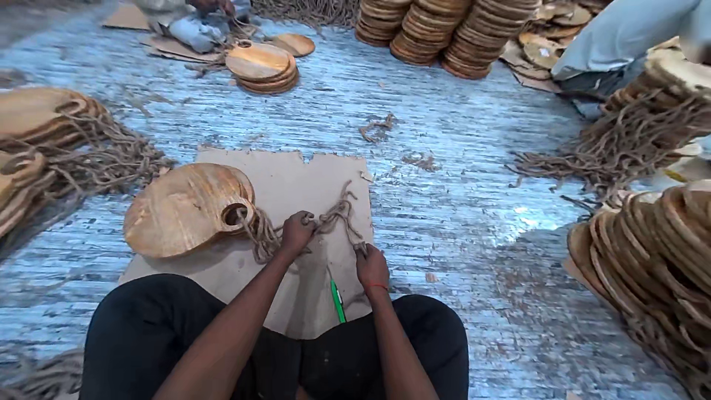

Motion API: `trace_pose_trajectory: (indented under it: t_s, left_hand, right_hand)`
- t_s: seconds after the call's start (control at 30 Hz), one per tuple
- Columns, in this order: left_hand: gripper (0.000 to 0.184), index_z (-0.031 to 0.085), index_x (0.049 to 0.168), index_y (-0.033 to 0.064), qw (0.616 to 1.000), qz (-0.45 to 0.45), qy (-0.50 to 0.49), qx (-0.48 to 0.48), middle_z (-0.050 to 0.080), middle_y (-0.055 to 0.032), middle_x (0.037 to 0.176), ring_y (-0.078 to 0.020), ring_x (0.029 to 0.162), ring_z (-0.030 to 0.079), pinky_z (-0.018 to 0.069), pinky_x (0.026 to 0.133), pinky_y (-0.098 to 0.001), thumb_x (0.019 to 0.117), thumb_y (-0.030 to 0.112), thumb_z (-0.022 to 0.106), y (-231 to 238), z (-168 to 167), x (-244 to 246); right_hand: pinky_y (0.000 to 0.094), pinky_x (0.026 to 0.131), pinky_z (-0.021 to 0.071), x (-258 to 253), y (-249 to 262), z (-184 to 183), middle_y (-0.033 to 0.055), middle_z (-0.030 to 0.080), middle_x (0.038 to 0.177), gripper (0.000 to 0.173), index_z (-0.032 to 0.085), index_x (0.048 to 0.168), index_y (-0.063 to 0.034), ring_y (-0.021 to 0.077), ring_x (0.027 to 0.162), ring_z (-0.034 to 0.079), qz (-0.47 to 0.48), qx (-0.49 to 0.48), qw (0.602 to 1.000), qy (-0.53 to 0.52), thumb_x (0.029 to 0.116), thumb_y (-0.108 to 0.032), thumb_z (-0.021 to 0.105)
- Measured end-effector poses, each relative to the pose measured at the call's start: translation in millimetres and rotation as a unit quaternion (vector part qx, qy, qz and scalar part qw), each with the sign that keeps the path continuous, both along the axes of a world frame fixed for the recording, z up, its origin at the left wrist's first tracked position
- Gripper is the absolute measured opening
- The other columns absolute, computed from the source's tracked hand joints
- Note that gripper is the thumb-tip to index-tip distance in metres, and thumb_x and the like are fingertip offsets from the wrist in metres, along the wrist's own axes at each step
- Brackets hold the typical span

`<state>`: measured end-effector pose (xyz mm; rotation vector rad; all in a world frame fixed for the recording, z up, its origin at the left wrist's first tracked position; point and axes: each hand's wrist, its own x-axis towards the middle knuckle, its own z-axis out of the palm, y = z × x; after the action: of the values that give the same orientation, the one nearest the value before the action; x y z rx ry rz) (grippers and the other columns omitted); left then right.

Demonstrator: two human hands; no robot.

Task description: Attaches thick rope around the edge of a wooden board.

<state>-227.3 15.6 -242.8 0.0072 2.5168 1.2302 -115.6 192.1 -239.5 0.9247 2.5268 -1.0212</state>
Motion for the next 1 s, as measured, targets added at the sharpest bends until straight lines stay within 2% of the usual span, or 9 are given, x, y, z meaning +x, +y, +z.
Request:
trace_pose_trajectory:
  t_s: [0.17, 0.27, 0.43, 0.47, 0.53, 0.6, 0.67, 0.8, 1.0]
  left_hand:
    - [0.041, 0.061, 0.129, 0.0020, 0.992, -0.043, 0.032, -0.115, 0.068, -0.0221, 0.119, -0.0411, 0.119, 0.061, 0.0492, 0.103, -0.0568, 0.0954, 0.022, 0.073, 40, -23, -23]
    - [0.042, 0.061, 0.132, 0.0064, 0.989, -0.047, -0.014, -0.138, 0.066, -0.0219, 0.124, -0.0410, 0.123, 0.060, 0.0496, 0.103, -0.0568, 0.0950, 0.023, 0.072, 45, -19, -24]
    - [0.029, 0.066, 0.124, 0.0026, 0.992, -0.113, 0.038, 0.034, 0.069, -0.0210, 0.103, -0.0355, 0.094, 0.068, 0.0546, 0.087, -0.0558, 0.0983, 0.015, 0.069, 5, 6, -12]
    - [0.029, 0.065, 0.124, 0.0032, 0.987, -0.151, 0.024, 0.053, 0.068, -0.0190, 0.100, -0.0313, 0.086, 0.068, 0.0566, 0.081, -0.0524, 0.0985, 0.015, 0.070, -5, 15, -6]
    - [0.029, 0.065, 0.124, 0.0049, 0.975, -0.212, -0.008, 0.064, 0.069, -0.0164, 0.098, -0.0262, 0.075, 0.069, 0.0601, 0.073, -0.0476, 0.0975, 0.014, 0.071, -21, 24, 8]
    - [0.028, 0.066, 0.121, 0.0059, 0.968, -0.243, -0.028, 0.062, 0.070, -0.0152, 0.096, -0.0239, 0.066, 0.069, 0.0615, 0.061, -0.0434, 0.0944, 0.011, 0.074, -32, 26, 22]
    - [0.029, 0.067, 0.119, 0.0056, 0.965, -0.253, -0.033, 0.064, 0.069, -0.0154, 0.098, -0.0244, 0.067, 0.067, 0.0586, 0.058, -0.0429, 0.0913, 0.009, 0.077, -36, 25, 34]
    - [0.028, 0.068, 0.114, 0.0046, 0.969, -0.230, -0.044, 0.081, 0.069, -0.0149, 0.100, -0.0255, 0.075, 0.067, 0.0579, 0.065, -0.0450, 0.0905, 0.013, 0.080, -40, 25, 53]
    - [0.020, 0.065, 0.116, -0.0011, 0.969, -0.188, -0.116, 0.106, 0.069, -0.0154, 0.098, -0.0223, 0.083, 0.067, 0.0567, 0.080, -0.0407, 0.1017, 0.013, 0.065, -30, 10, 65]
  right_hand:
    - [0.0621, 0.105, 0.0422, 8, 0, -7, 0.0111, 0.072, 0.126, 0.039, 0.066, 0.138, -0.0177, 0.0333, 0.124, 0.063, 0.018, 0.055, 0.998, -0.027, 0.1089, -0.037, 0.049]
    - [0.0555, 0.098, 0.0519, 10, 2, -10, 0.0146, 0.075, 0.113, 0.032, 0.065, 0.133, -0.0074, 0.0317, 0.106, 0.072, -0.022, 0.045, 0.997, 0.065, 0.1092, -0.022, 0.050]
    - [0.0442, 0.071, 0.0547, 10, -4, -12, 0.0162, 0.069, 0.081, 0.022, 0.069, 0.108, 0.0072, 0.0232, 0.069, 0.064, -0.107, -0.025, 0.931, 0.347, 0.1023, -0.014, 0.064]
    - [0.0382, 0.067, 0.0536, 8, -5, -14, 0.0121, 0.068, 0.081, 0.019, 0.070, 0.104, 0.0055, 0.0175, 0.067, 0.061, -0.082, -0.029, 0.917, 0.390, 0.0979, -0.013, 0.069]
    - [0.0362, 0.073, 0.0584, 9, -10, -17, 0.0142, 0.070, 0.103, 0.021, 0.074, 0.107, 0.0019, 0.0184, 0.081, 0.067, 0.018, -0.058, 0.900, 0.432, 0.0916, -0.012, 0.074]
    - [0.0450, 0.089, 0.0608, 11, -19, -21, 0.0153, 0.061, 0.137, 0.033, 0.074, 0.122, -0.0064, 0.0264, 0.108, 0.069, 0.137, -0.070, 0.907, 0.392, 0.0910, -0.018, 0.078]
    - [0.0543, 0.097, 0.0561, 10, -25, -24, 0.0111, 0.054, 0.153, 0.041, 0.071, 0.132, -0.0153, 0.0319, 0.123, 0.064, 0.220, -0.036, 0.920, 0.322, 0.0922, -0.022, 0.077]
    - [0.0602, 0.093, 0.0530, 14, -23, -11, 0.0168, 0.071, 0.119, 0.027, 0.074, 0.121, -0.0130, 0.0367, 0.111, 0.067, 0.227, -0.004, 0.954, 0.194, 0.0945, -0.016, 0.075]
    - [0.0631, 0.084, 0.0539, 26, -19, 6, 0.0187, 0.071, 0.116, 0.023, 0.078, 0.113, -0.0162, 0.0393, 0.107, 0.068, 0.259, 0.044, 0.951, 0.161, 0.0901, -0.013, 0.078]
